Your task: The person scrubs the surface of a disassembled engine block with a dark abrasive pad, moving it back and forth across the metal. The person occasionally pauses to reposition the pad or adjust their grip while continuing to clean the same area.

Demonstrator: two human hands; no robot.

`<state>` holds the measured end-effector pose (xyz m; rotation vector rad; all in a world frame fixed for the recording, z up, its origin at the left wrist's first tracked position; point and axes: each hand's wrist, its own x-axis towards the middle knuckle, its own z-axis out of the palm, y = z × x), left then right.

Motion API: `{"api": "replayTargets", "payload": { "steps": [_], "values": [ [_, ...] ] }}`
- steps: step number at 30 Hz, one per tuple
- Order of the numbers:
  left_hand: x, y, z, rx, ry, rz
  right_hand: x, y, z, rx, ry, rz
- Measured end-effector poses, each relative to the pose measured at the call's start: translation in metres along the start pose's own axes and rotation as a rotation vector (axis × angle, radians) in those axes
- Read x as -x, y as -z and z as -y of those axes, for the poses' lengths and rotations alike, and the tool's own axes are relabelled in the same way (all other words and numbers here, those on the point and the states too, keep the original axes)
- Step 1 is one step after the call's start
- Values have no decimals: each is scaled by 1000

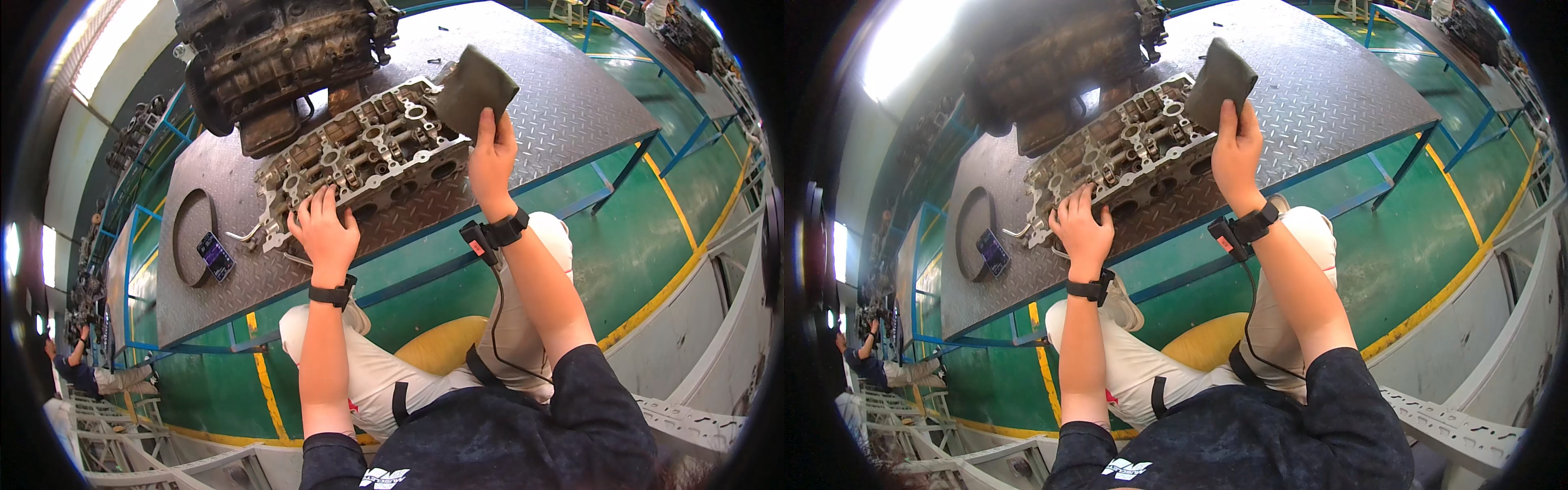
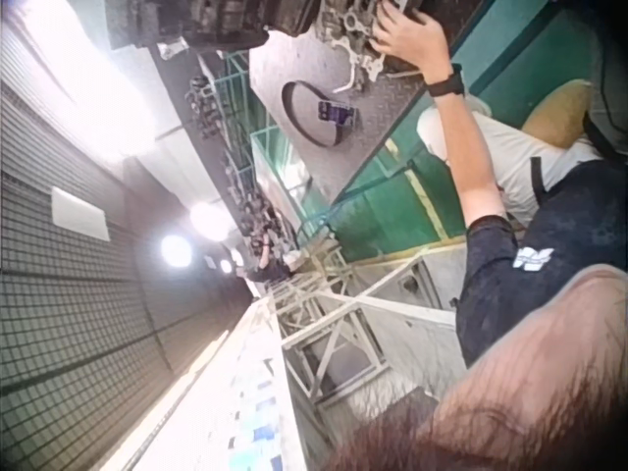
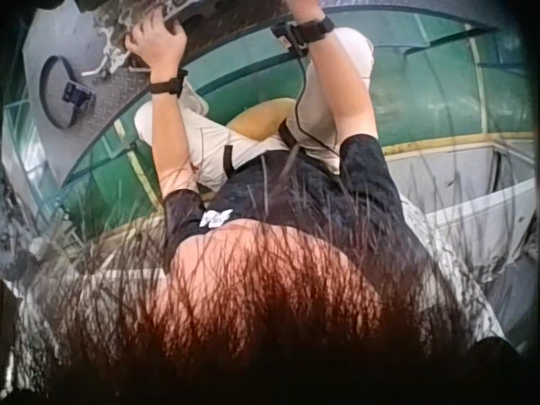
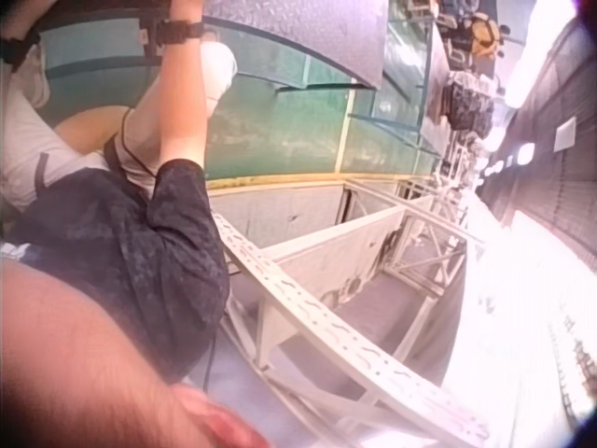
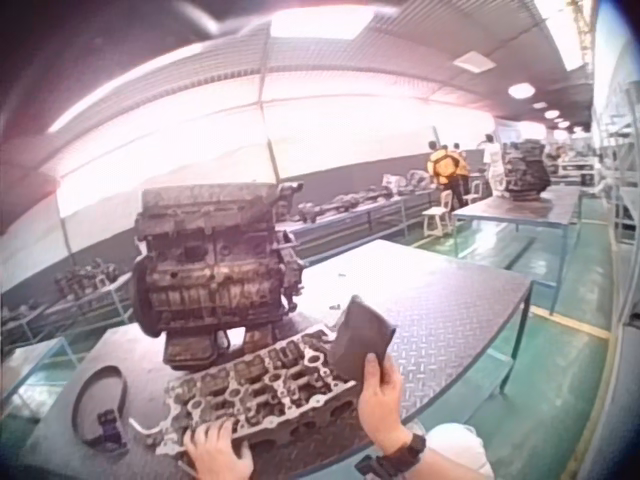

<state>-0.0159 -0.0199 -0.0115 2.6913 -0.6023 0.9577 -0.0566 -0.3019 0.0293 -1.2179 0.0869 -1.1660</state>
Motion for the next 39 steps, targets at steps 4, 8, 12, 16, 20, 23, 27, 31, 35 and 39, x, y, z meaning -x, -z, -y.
{"api": "replayTargets", "payload": {
  "steps": [4,8,12,16,20,23,27,31,35,39],
  "values": [
    [0,1,-1,-8,-3,7,1,-2,4,400,555,87],
    [0,0,-2,7,0,18,13,-4,2,720,617,481],
    [1,2,-3,-4,-1,11,37,-9,-12,1043,469,836],
    [0,4,-3,8,14,35,41,-9,-26,903,580,681],
    [-1,5,-6,-14,60,15,43,-9,-28,955,558,691],
    [0,6,-7,-62,54,2,47,-10,-27,965,548,698],
    [-1,7,-5,-91,48,18,48,-9,-26,968,552,709],
    [-3,7,-2,-49,71,30,48,-8,-25,975,563,709],
    [-4,8,-2,-67,71,23,49,-8,-23,974,561,712],
    [-3,9,0,-106,54,51,49,-9,-23,985,553,718]
  ]
}}
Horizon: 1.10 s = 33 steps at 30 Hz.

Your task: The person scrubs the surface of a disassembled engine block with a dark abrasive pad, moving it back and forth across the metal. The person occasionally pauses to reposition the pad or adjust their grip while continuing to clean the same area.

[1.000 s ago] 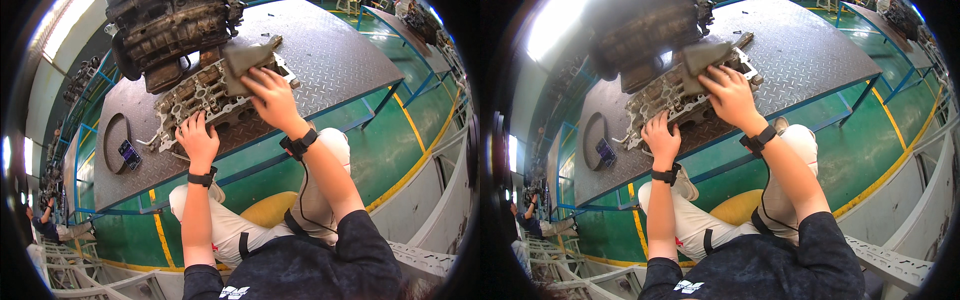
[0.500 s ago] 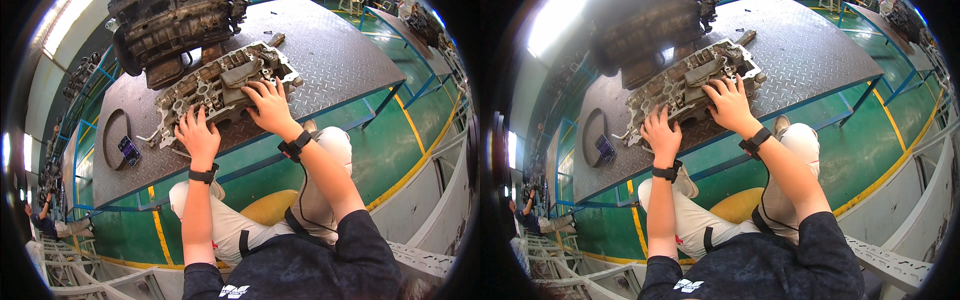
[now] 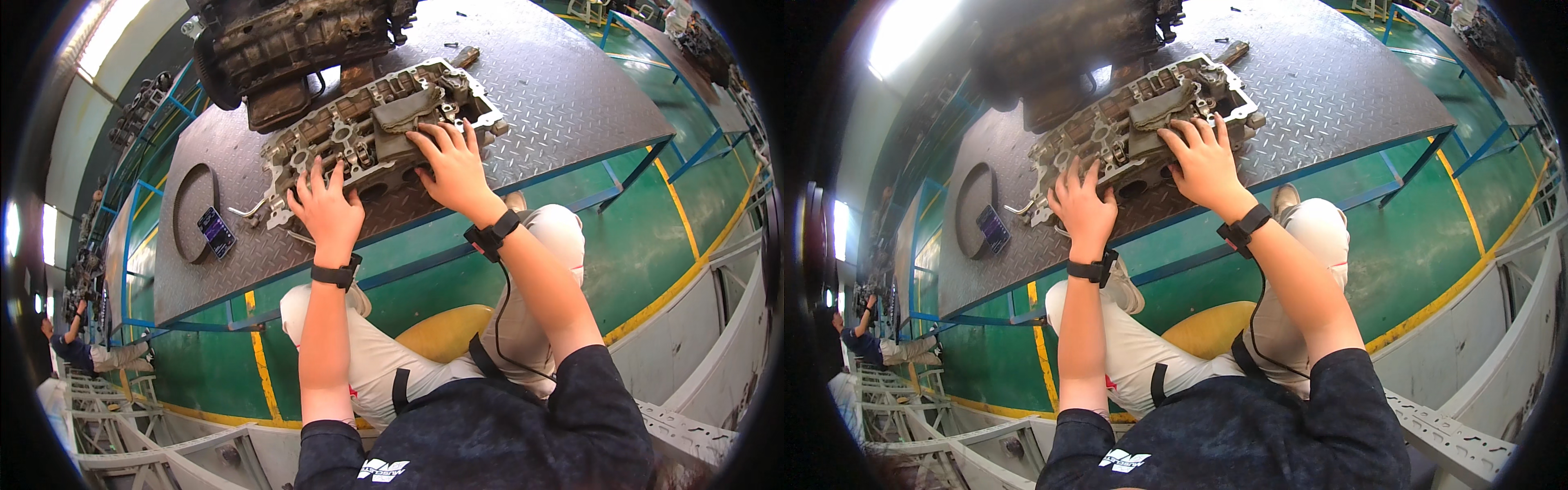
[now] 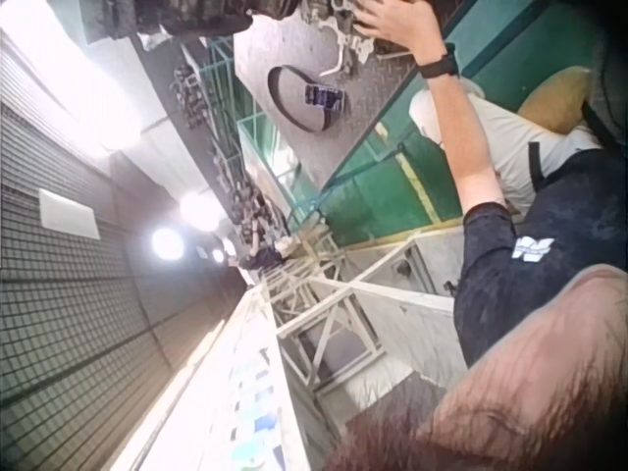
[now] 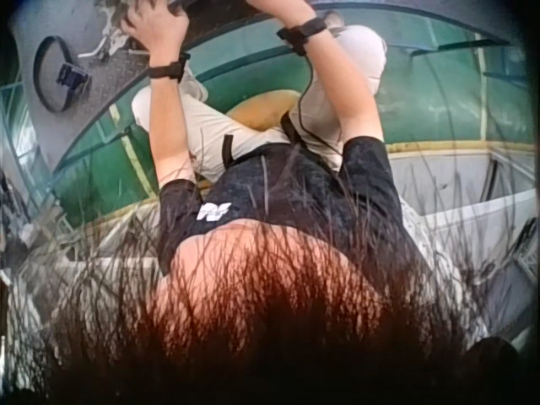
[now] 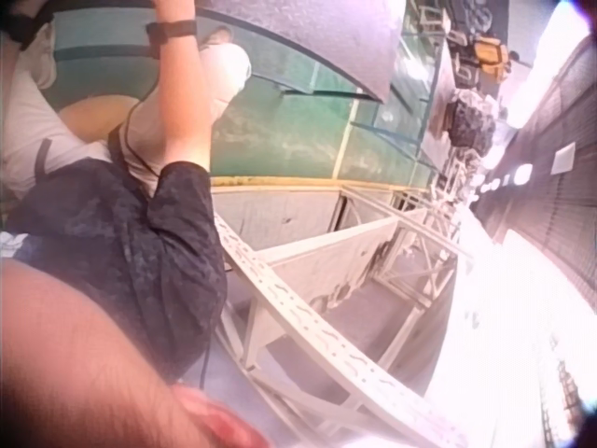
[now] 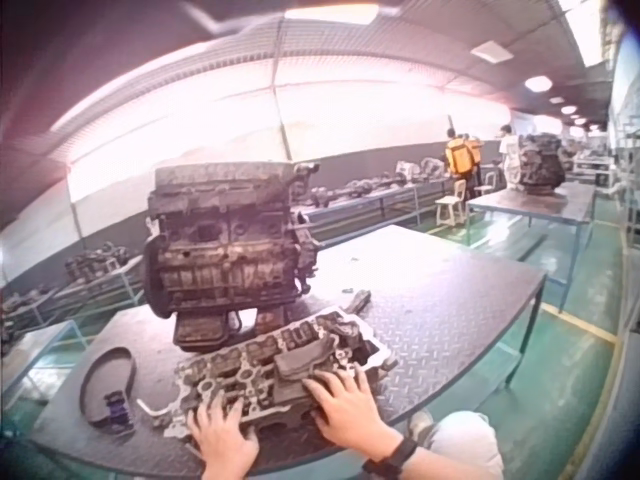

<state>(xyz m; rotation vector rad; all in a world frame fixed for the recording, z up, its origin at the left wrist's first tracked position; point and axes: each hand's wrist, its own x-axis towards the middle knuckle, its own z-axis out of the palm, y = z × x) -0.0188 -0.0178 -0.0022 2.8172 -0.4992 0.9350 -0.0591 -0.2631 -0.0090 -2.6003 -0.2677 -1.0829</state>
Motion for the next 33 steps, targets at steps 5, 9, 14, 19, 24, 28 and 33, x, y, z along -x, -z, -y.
{"api": "replayTargets", "payload": {
  "steps": [5,9,14,19,24,28,33],
  "values": [
    [-3,0,2,109,23,-9,1,-1,1,-1,-5,-14],
    [-2,2,-1,52,6,-39,0,-1,1,5,-6,-20],
    [-2,5,1,11,-13,18,0,-1,1,-3,-1,-25],
    [-3,3,0,69,9,-12,0,-2,1,8,-3,-19],
    [-3,4,-2,21,17,1,0,-2,2,20,-18,0],
    [-4,6,0,27,-18,12,0,-2,3,4,-16,-22],
    [-3,5,-3,19,45,12,0,-1,2,5,-9,-26]
  ]
}}
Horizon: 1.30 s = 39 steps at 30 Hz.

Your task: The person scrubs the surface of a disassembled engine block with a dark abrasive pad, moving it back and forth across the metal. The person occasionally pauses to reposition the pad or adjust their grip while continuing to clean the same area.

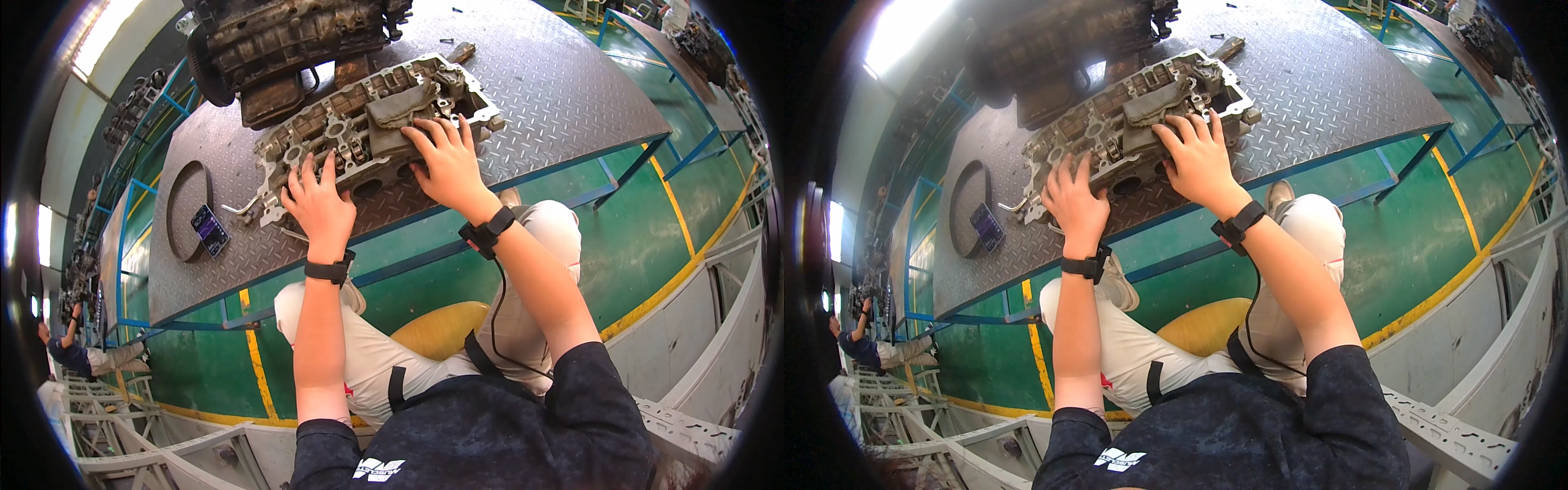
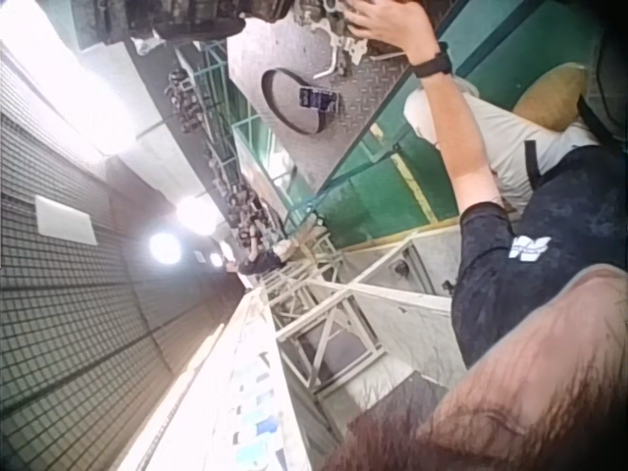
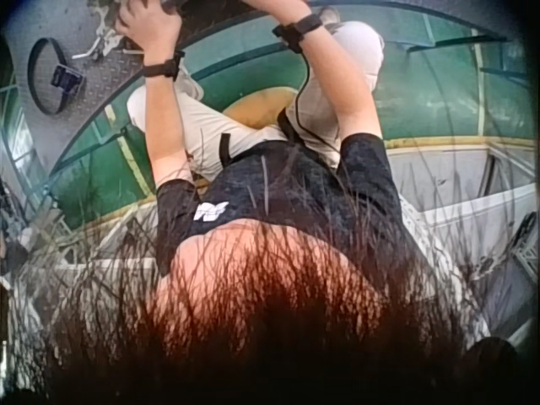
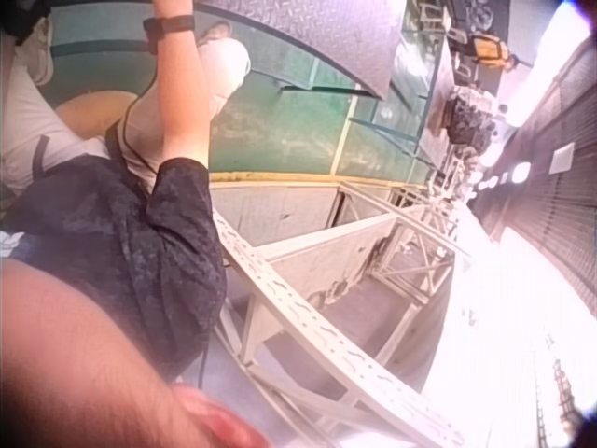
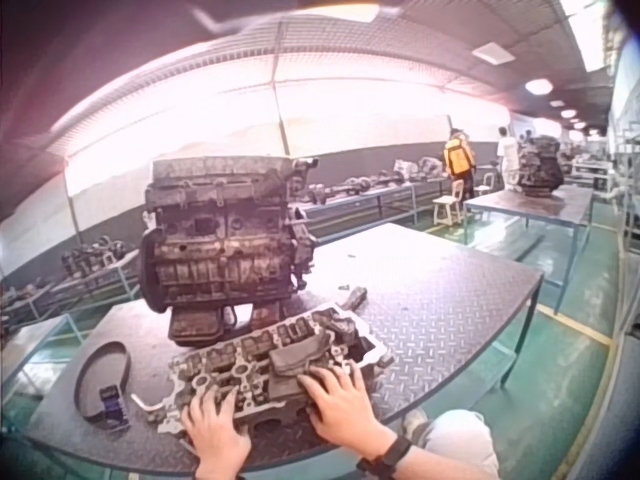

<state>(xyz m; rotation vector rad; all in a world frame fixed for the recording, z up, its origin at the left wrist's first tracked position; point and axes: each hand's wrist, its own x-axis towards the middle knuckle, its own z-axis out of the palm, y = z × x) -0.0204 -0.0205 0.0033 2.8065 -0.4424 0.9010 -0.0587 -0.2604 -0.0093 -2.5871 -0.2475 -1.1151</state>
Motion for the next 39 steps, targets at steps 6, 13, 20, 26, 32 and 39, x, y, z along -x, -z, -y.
{"api": "replayTargets", "payload": {
  "steps": [6,13,20,26,32,39],
  "values": [
    [-1,2,4,-6,-49,21,1,0,-1,-11,4,-5],
    [1,1,0,-3,-10,-1,0,1,-1,-2,0,4],
    [0,3,1,-5,-25,-16,0,1,0,-3,1,1],
    [2,1,-1,-18,-31,-28,0,0,0,-1,2,-1],
    [0,0,1,30,-64,-47,1,1,-1,1,-3,9],
    [2,-2,-1,74,-93,-58,-1,2,0,7,-4,35]
  ]
}}
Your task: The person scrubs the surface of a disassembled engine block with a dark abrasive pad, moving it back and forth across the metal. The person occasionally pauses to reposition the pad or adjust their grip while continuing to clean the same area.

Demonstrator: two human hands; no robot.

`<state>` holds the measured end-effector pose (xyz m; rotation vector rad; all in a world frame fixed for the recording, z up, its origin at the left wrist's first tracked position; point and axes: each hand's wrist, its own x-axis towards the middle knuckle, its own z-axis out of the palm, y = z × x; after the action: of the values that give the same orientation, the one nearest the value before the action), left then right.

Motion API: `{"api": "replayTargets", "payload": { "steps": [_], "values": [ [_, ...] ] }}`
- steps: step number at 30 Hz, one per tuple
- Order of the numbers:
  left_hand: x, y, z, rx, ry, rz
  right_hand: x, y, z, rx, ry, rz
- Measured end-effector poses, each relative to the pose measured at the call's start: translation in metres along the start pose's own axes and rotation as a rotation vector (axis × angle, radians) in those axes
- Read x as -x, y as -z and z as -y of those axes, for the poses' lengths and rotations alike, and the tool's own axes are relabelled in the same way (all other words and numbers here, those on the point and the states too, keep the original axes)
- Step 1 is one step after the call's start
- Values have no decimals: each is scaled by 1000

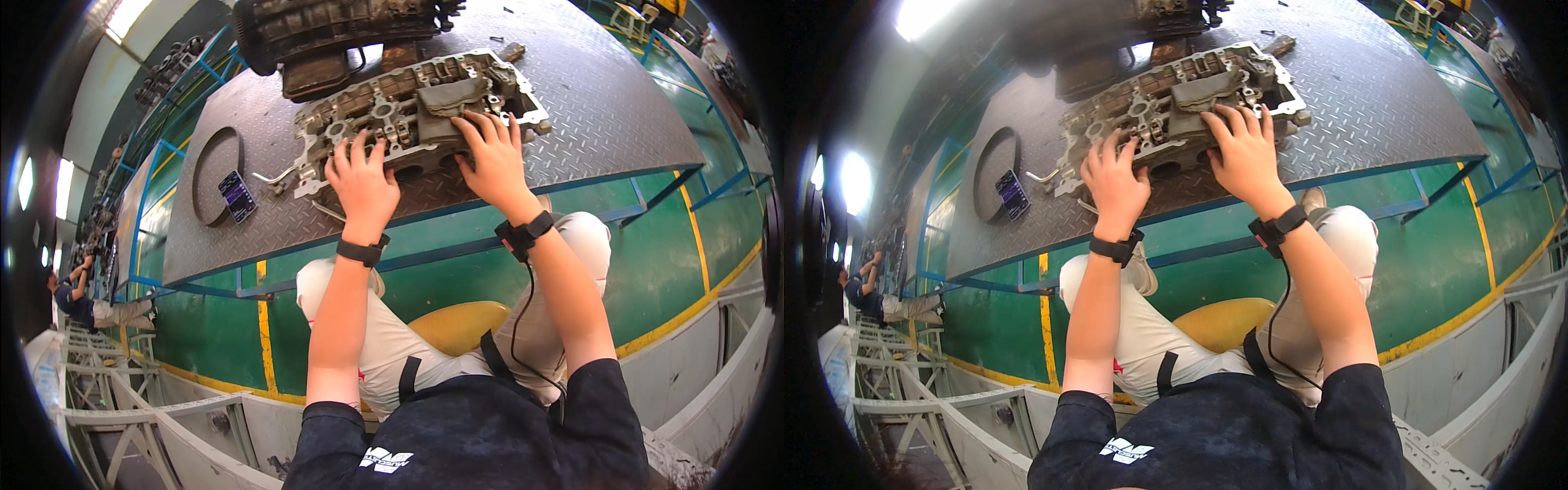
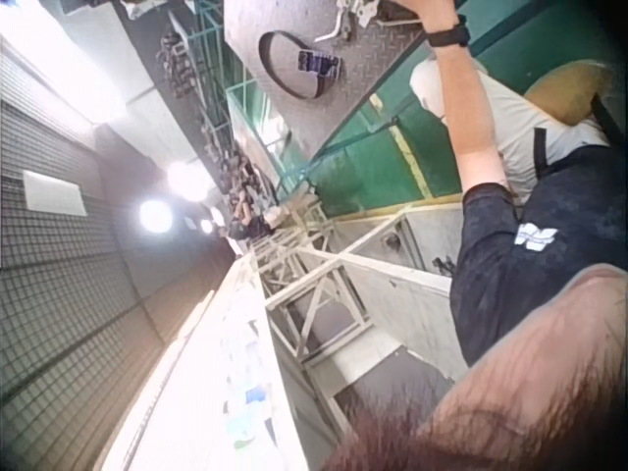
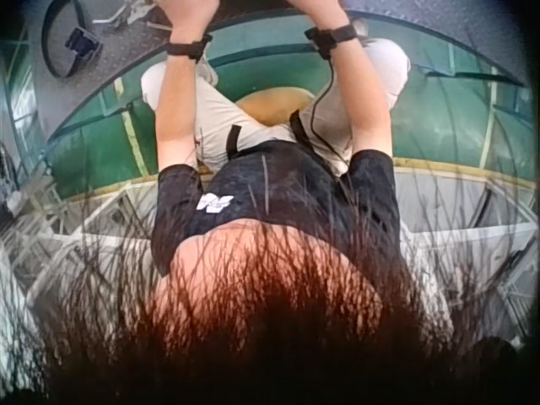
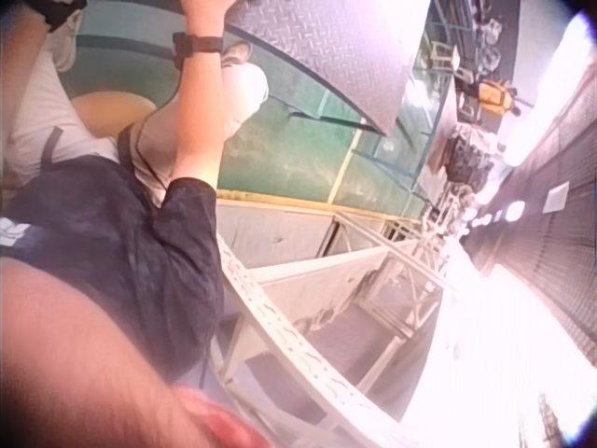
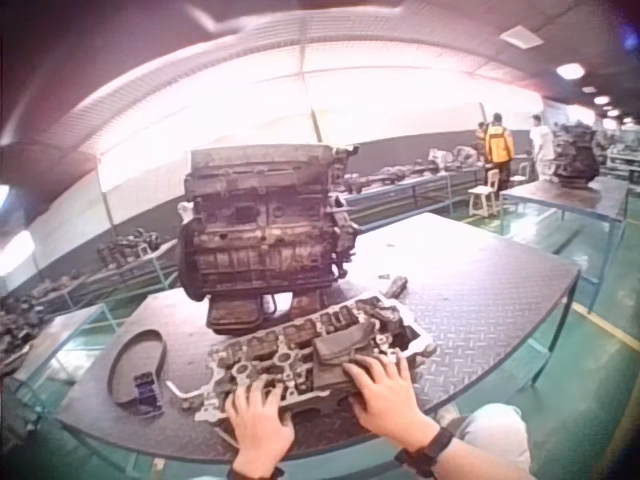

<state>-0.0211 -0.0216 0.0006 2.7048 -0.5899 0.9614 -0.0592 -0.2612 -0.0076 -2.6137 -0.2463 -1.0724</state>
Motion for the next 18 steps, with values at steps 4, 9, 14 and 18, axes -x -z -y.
{"api": "replayTargets", "payload": {
  "steps": [4,9,14,18],
  "values": [
    [0,-1,-1,51,-59,-48,1,-1,-1,10,0,14],
    [-2,1,-2,93,-45,-29,1,-1,-2,5,6,18],
    [-3,14,-2,155,-58,-89,0,0,-1,-1,9,15],
    [-5,31,5,238,-3,-22,-1,2,2,-10,-7,13]
  ]
}}
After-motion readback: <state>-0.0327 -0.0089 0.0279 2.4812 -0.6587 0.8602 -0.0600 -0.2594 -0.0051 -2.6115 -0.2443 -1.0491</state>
